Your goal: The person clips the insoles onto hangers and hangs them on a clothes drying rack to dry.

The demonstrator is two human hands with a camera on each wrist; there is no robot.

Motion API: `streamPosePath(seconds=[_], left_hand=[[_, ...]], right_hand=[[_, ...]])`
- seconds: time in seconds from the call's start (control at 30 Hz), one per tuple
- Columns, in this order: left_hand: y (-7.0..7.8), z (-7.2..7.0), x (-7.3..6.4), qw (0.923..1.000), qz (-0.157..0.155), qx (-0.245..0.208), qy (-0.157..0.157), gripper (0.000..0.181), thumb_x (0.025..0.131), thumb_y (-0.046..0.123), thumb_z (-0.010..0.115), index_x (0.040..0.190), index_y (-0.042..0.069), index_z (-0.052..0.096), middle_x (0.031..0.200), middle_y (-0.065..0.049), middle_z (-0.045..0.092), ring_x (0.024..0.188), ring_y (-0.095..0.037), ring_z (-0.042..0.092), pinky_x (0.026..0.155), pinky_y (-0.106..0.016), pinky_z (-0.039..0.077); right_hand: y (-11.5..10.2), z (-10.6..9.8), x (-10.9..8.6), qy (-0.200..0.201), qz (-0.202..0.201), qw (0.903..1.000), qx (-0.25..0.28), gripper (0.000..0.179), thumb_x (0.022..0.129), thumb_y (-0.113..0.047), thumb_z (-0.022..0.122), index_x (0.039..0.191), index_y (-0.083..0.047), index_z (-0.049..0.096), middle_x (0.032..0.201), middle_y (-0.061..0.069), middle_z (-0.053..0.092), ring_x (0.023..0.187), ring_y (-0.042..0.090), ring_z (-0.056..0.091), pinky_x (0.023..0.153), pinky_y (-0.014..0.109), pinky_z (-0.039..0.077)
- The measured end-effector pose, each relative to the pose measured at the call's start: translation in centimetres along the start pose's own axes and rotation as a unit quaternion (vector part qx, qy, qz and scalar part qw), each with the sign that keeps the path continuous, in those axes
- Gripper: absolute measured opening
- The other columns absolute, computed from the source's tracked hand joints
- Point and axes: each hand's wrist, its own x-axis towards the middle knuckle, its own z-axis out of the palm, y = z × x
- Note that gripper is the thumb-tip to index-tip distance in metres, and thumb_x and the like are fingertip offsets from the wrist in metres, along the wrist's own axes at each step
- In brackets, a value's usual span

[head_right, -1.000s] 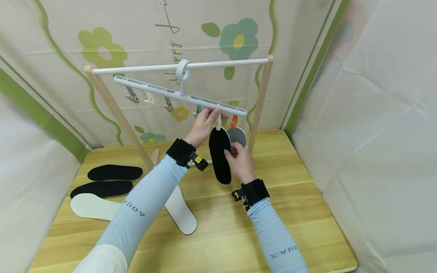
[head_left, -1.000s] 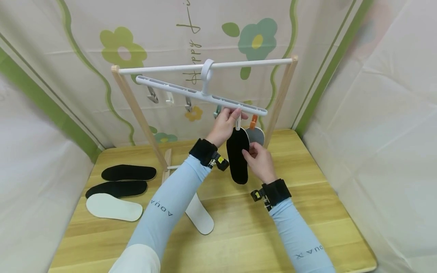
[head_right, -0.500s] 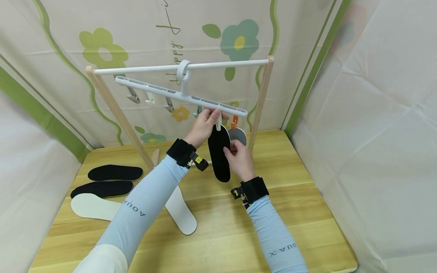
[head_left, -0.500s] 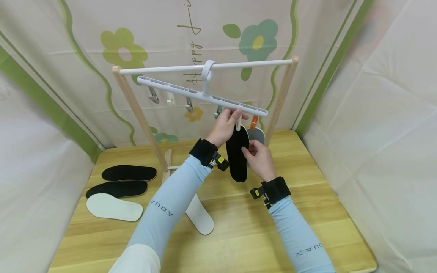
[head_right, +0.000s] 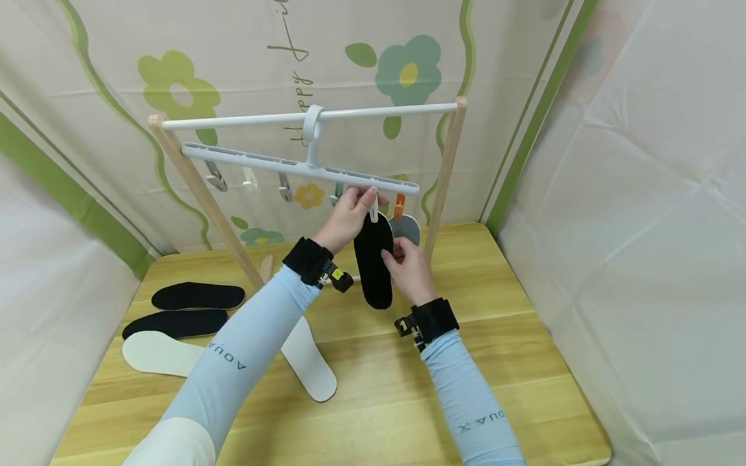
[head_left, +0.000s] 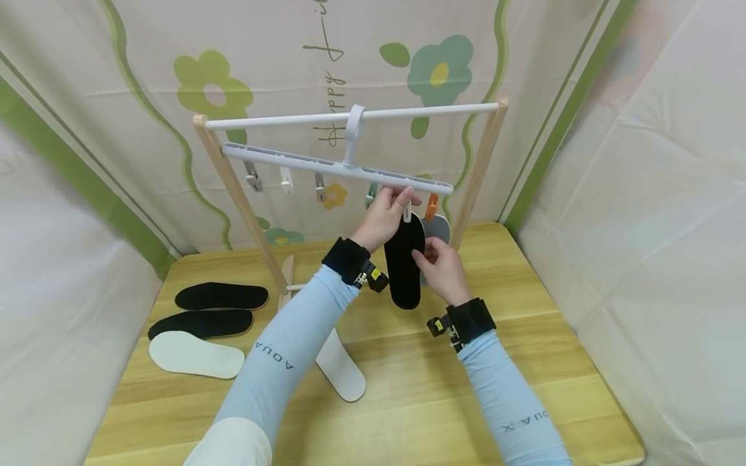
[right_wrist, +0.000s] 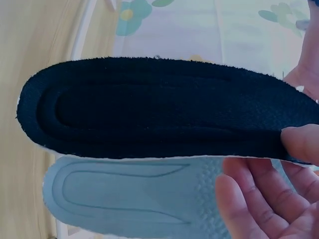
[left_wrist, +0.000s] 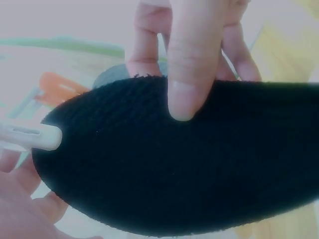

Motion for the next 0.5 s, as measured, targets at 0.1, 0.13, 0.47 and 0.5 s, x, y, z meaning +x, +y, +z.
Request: streamPosePath(seconds=[0.1, 0.13, 0.47, 0.5], left_hand=[[0.0, 0.2, 0.2, 1.0, -0.001, -0.002, 0.002, 0.035, 0.105, 0.037, 0.042, 0.123, 0.007, 0.049, 0.109, -0.007, 0.065, 0.113, -0.018, 0.055, 0.103, -0.035, 0.039], [0.0, 0.3, 0.2, 1.0, -0.002, -0.003, 0.003, 0.035, 0.105, 0.036, 0.043, 0.123, 0.007, 0.049, 0.109, -0.006, 0.064, 0.112, -0.019, 0.055, 0.101, -0.035, 0.04], [-0.2, 0.2, 0.3, 0.9999, -0.006, -0.008, 0.009, 0.04, 0.104, 0.037, 0.048, 0.129, 0.005, 0.053, 0.119, -0.009, 0.061, 0.114, -0.02, 0.056, 0.099, -0.036, 0.045], [-0.2, 0.2, 0.2, 0.9999, -0.007, -0.009, 0.009, 0.04, 0.105, 0.037, 0.048, 0.129, 0.005, 0.053, 0.121, -0.01, 0.061, 0.115, -0.02, 0.056, 0.1, -0.036, 0.045]], right_hand=[[0.2, -0.3, 0.3, -0.007, 0.009, 0.9999, 0.0, 0.021, 0.097, -0.018, 0.067, 0.11, -0.001, 0.064, 0.095, 0.015, 0.068, 0.086, 0.027, 0.064, 0.08, 0.041, 0.052], [0.3, -0.4, 0.4, -0.009, 0.013, 0.9999, -0.001, 0.022, 0.097, -0.018, 0.066, 0.11, -0.001, 0.064, 0.096, 0.015, 0.068, 0.087, 0.027, 0.064, 0.08, 0.041, 0.052], [0.5, -0.6, 1.3, -0.019, 0.034, 0.9992, -0.01, 0.025, 0.096, -0.019, 0.066, 0.112, -0.001, 0.064, 0.097, 0.015, 0.067, 0.088, 0.027, 0.063, 0.081, 0.041, 0.053], [0.4, -0.6, 1.3, -0.021, 0.035, 0.9991, -0.006, 0.025, 0.096, -0.019, 0.066, 0.113, 0.0, 0.064, 0.098, 0.015, 0.067, 0.09, 0.028, 0.063, 0.082, 0.042, 0.052]])
